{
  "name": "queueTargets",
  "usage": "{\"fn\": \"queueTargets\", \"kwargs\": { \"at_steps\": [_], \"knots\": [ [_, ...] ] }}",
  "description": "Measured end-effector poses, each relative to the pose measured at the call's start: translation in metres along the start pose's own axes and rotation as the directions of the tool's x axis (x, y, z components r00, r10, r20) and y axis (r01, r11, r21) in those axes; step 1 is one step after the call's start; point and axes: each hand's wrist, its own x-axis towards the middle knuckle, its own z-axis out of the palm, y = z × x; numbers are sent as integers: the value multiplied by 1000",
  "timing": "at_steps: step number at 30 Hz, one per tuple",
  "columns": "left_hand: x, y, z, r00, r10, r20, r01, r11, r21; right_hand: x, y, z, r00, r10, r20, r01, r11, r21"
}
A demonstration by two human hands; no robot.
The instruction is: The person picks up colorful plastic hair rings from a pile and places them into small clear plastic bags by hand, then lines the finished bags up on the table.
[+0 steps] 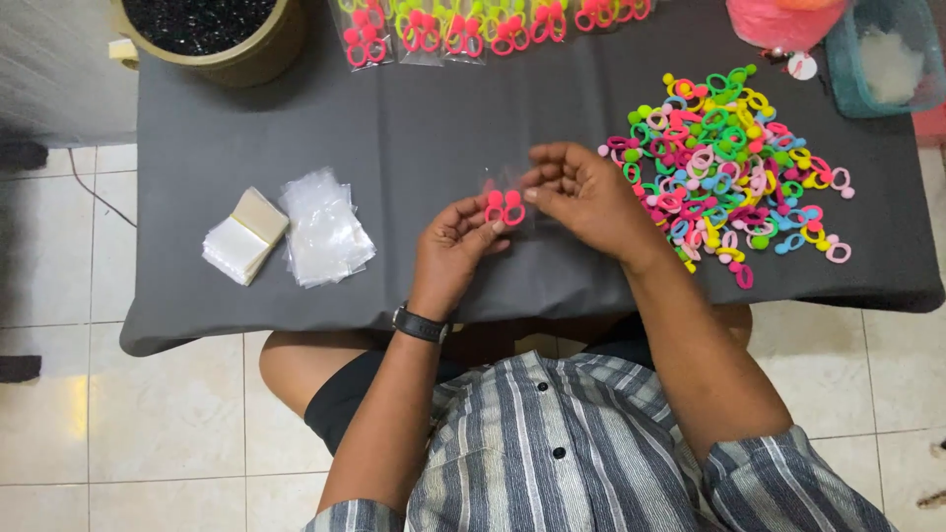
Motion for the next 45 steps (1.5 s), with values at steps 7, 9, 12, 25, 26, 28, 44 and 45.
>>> {"fn": "queueTargets", "kwargs": {
  "at_steps": [7, 9, 12, 25, 26, 28, 44, 45],
  "knots": [
    [-6, -3, -3, 985, 131, -108, -131, 991, 5, 28, 18, 14, 995, 23, -98, -42, 980, -192],
    [-12, -10, -11, 949, 294, -113, -266, 940, 212, 52, 24, 14, 978, -53, -200, 11, 978, -208],
    [-28, 4, -12, 932, 352, -81, -275, 837, 474, 105, 34, 16, 967, -103, -234, 33, 958, -283],
    [-28, 22, -6, 852, 522, 37, -427, 653, 626, 252, 31, 62, 912, -146, -384, -56, 882, -469],
    [-28, 23, -5, 864, 502, 27, -415, 683, 601, 253, 31, 64, 912, -160, -378, -57, 863, -502],
    [-28, 23, -4, 876, 481, 15, -401, 713, 575, 250, 24, 70, 912, -173, -371, -59, 842, -536],
    [-26, 23, -5, 865, 501, 7, -419, 716, 558, 166, 15, 75, 883, -351, -310, 95, 782, -616],
    [-27, 23, -5, 857, 515, -4, -430, 720, 545, 151, 15, 76, 889, -356, -288, 115, 782, -613]
  ]
}}
